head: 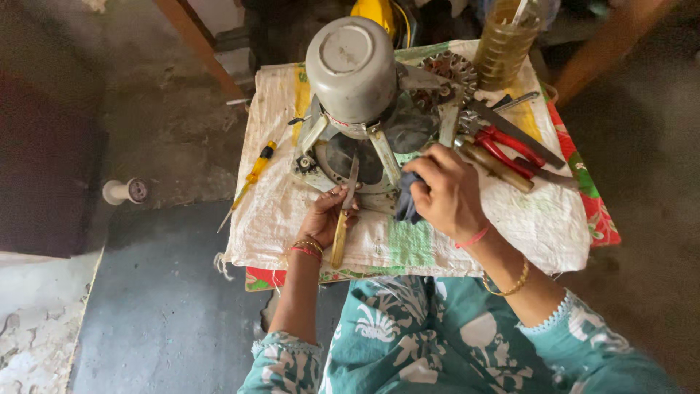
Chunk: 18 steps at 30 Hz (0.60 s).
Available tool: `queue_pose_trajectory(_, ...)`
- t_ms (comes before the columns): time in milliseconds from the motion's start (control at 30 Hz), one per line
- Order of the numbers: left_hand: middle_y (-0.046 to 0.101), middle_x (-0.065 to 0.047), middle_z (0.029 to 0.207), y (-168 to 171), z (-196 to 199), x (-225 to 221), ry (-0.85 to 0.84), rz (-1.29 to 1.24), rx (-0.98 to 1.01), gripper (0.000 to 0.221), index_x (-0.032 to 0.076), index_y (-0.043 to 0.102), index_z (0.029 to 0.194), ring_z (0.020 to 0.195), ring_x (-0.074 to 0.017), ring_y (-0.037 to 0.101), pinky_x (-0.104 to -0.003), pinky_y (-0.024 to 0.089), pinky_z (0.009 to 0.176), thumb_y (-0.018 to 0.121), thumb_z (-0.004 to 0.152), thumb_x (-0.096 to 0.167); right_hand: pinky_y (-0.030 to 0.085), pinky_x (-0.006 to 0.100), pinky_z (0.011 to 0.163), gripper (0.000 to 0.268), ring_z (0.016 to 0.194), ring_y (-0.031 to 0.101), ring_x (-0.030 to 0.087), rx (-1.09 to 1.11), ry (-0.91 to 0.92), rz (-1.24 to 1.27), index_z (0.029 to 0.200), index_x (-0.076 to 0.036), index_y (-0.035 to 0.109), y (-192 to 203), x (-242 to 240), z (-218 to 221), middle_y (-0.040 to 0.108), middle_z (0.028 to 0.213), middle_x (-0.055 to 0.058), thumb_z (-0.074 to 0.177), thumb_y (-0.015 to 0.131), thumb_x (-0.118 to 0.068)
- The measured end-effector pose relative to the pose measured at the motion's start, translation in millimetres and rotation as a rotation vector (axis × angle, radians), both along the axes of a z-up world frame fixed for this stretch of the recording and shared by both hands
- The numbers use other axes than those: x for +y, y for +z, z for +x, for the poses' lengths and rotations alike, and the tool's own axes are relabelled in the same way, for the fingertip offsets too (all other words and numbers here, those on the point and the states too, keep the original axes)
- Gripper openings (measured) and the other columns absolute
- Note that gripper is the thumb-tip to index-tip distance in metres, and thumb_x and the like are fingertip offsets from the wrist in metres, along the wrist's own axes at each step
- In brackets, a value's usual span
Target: The person works on a disassembled mechanical device on a table, using a chisel and hammer to tap components, then wipes the parts with a cloth. The person repeatedly taps and cleans the same areas of the mechanism throughout the clip.
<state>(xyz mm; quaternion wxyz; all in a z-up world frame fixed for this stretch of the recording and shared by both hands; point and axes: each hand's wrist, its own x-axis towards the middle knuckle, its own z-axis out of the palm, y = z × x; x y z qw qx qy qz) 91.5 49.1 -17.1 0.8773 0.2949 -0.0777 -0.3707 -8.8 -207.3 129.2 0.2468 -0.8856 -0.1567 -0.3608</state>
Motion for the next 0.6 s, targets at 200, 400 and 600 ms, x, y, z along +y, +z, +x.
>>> queue_pose_trajectory(200,0.070,-0.011,0.091,-4.6,5.8,-1.3,-0.009,0.024,0.040,0.034,0.000,0.061,0.131,0.072,-0.0156,0.062,-0.030,0.047,0.058,0.062,0.102,0.018,0.053,0.035,0.077,0.010,0.083,0.067,0.026,0.023,-0.090,0.206,0.093,-0.003,0.069,11.9,-46.2,-37.3,0.066,0.090,0.013,0.087,0.064,0.003)
queue_pose_trajectory(400,0.070,-0.009,0.090,4.7,3.3,-2.7,-0.014,0.054,0.038,0.036,0.001,0.063,0.132,0.072,-0.0151,0.062,-0.030,0.049,0.062,0.061,0.100,0.018,0.046,0.031,0.069,0.012,0.076,0.060,0.020,-0.140,-0.187,0.332,0.095,0.005,0.072,70.9,-100.9,-48.6,0.066,0.091,0.012,0.093,0.061,0.007)
queue_pose_trajectory(600,0.071,-0.009,0.089,8.9,-0.2,-1.9,0.017,0.042,0.015,0.034,-0.002,0.064,0.130,0.071,-0.0144,0.062,-0.030,0.048,0.058,0.062,0.102,0.017,0.051,0.035,0.067,0.009,0.076,0.061,0.017,-0.106,0.154,0.168,0.093,-0.004,0.071,49.9,-37.0,45.6,0.061,0.085,0.007,0.090,0.062,-0.006)
